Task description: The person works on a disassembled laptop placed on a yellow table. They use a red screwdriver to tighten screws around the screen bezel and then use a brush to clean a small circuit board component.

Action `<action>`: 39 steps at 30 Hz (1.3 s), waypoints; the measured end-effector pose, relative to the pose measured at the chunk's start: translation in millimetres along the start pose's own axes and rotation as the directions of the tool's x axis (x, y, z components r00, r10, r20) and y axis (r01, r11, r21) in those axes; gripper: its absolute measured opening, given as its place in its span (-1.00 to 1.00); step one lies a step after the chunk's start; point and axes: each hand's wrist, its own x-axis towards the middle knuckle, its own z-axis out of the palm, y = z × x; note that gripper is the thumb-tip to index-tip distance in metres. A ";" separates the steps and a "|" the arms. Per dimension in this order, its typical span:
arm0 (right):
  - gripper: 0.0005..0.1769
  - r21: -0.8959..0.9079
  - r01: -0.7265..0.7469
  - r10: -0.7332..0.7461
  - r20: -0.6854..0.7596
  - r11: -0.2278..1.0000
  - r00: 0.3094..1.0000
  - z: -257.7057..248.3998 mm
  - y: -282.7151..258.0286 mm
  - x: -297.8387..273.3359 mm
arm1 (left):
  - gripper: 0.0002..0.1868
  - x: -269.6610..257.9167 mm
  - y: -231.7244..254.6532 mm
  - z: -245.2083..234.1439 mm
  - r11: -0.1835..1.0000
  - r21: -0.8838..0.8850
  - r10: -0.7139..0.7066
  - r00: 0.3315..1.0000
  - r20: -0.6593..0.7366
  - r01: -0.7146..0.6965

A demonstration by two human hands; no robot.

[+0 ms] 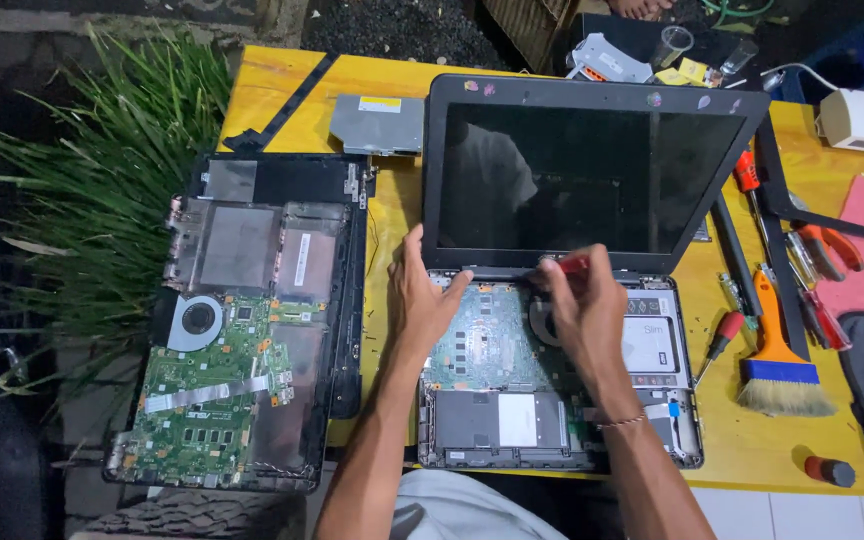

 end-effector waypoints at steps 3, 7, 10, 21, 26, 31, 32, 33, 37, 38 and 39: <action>-0.75 0.009 0.063 -0.063 -0.007 0.998 0.998 -13.4 4.5 -2.4 | -0.09 -2.0 0.6 0.9 0.996 -0.090 0.022 1.000 -0.011 -0.022; -0.77 0.017 0.088 -0.088 -0.003 0.996 0.996 -16.1 4.4 -5.6 | -0.11 -2.1 0.2 1.5 0.999 -0.040 0.011 1.000 -0.009 -0.012; -0.73 -0.002 0.130 -0.130 -0.016 0.991 0.991 -11.9 10.5 -7.6 | -0.11 -2.9 2.3 0.7 0.995 -0.099 0.012 1.000 -0.011 -0.013; -0.87 0.051 0.124 -0.103 -0.300 0.991 0.948 -35.6 24.6 3.5 | -0.10 -2.8 -1.3 7.2 0.997 -0.072 -0.010 0.999 -0.033 0.007; -0.85 0.023 0.163 -0.148 -0.309 0.986 0.939 -67.3 52.6 7.2 | -0.07 -0.9 -6.9 10.3 1.000 0.000 0.022 0.999 -0.030 -0.022; -0.84 0.025 0.123 -0.110 -0.300 0.992 0.948 -66.7 75.5 5.8 | -0.09 1.3 -0.5 10.4 0.999 0.004 -0.038 0.999 -0.012 0.038; -0.84 0.025 0.114 -0.101 -0.292 0.993 0.951 -66.9 83.3 6.1 | -0.09 0.9 0.1 9.7 0.998 0.033 -0.051 0.999 -0.014 0.051; -0.84 0.026 0.104 -0.093 -0.285 0.994 0.954 -66.9 91.2 6.5 | -0.09 0.5 0.6 9.1 0.996 0.061 -0.064 0.998 -0.017 0.065; -0.77 -0.087 0.102 -0.122 -0.276 0.991 0.953 -67.9 85.0 2.9 | -0.09 0.1 1.8 8.9 0.994 0.087 -0.071 0.997 -0.008 0.072; -0.77 -0.099 0.084 -0.106 -0.241 0.992 0.965 -67.0 79.3 0.7 | -0.10 0.0 2.0 8.7 0.994 0.080 -0.069 0.998 -0.007 0.069; -0.78 -0.111 0.067 -0.089 -0.206 0.992 0.974 -65.9 73.4 -1.5 | -0.10 -0.2 2.0 8.2 0.995 0.072 -0.067 0.998 -0.006 0.067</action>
